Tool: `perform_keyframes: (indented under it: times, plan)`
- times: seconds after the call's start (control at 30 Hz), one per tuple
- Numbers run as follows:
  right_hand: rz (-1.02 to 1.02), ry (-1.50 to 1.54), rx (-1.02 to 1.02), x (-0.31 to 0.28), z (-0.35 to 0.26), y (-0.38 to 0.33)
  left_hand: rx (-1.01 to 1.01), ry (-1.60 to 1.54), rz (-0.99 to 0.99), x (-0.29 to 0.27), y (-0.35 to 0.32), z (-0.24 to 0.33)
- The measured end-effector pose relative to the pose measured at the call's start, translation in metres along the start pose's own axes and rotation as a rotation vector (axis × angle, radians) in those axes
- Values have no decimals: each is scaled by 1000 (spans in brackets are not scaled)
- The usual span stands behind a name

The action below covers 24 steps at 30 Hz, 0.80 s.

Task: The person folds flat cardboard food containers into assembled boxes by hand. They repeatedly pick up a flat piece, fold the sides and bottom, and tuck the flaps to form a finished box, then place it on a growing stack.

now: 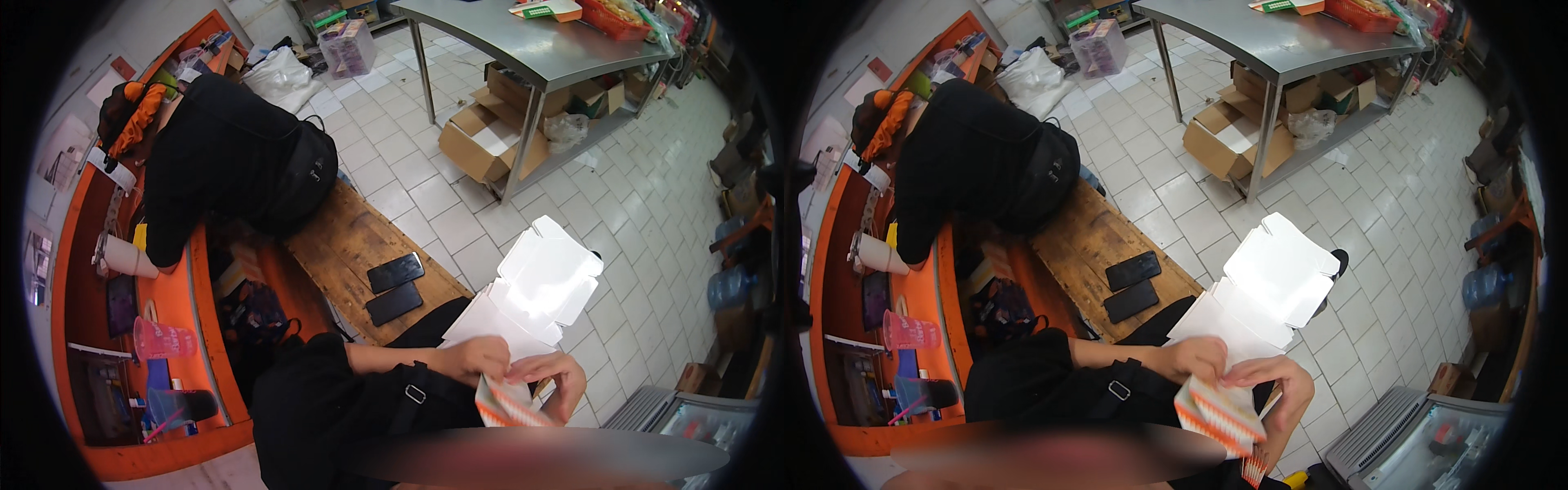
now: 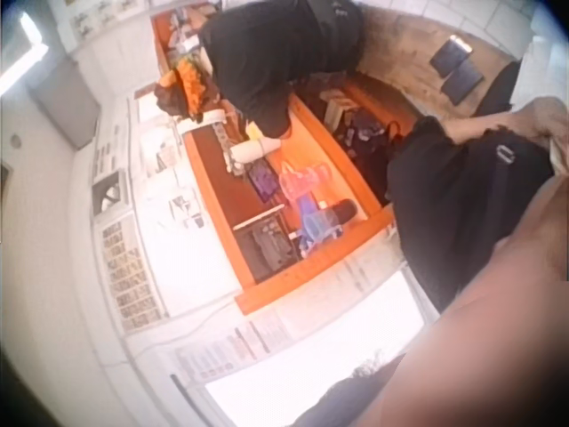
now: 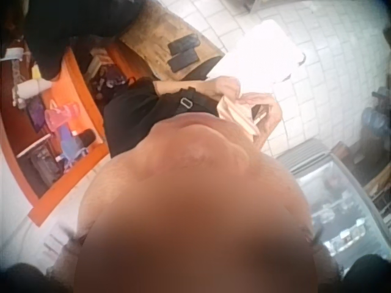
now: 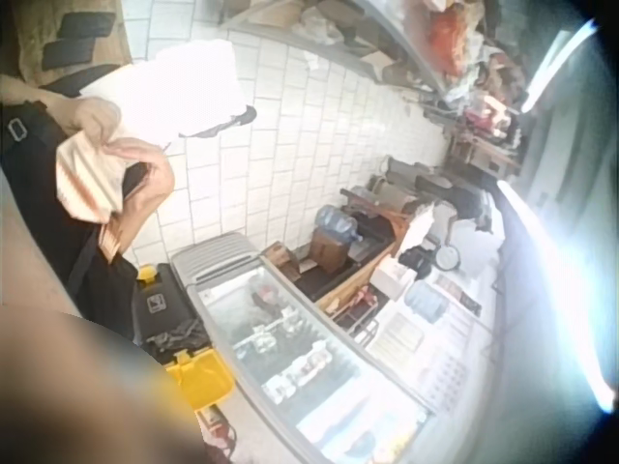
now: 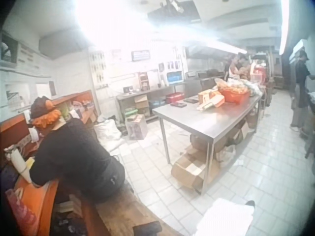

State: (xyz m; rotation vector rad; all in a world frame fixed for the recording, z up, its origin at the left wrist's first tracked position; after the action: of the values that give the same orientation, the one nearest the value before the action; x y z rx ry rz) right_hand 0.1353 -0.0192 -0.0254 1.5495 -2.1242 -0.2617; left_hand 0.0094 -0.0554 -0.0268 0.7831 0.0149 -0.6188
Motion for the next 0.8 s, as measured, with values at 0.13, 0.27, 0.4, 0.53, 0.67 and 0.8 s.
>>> perform_keyframes:
  times: [0.13, 0.27, 0.4, 0.53, 0.67, 0.8]
  plan:
    - [445, 207, -186, -20, 26, 6, -118, -505, -81, 24, 12, 5]
    - [809, 272, 179, -15, 66, 9, -297, -1189, -143, 23, 26, 10]
    - [650, 102, 258, -4, 44, 21, -506, -1048, -300, -13, 15, -16]
    - [703, -243, 552, -7, 48, 19, -637, -46, 80, -49, 0, -71]
    - [809, -550, 541, -11, 39, 13, -298, 539, 58, -19, 1, -56]
    - [908, -778, 344, -12, 12, 13, -445, 719, -263, 7, -15, -58]
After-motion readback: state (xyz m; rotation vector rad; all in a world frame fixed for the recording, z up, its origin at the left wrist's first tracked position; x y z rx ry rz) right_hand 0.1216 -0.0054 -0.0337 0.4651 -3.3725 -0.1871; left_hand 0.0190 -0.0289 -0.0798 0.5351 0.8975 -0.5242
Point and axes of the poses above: each hand's wrist, its own y-axis towards the middle knuckle, its own x-axis out of the palm, z = x × y, the point moved 7 cm from there along y, towards the middle knuckle, and after that the axes turned 1 degree about -y, right-handed, at the moved point
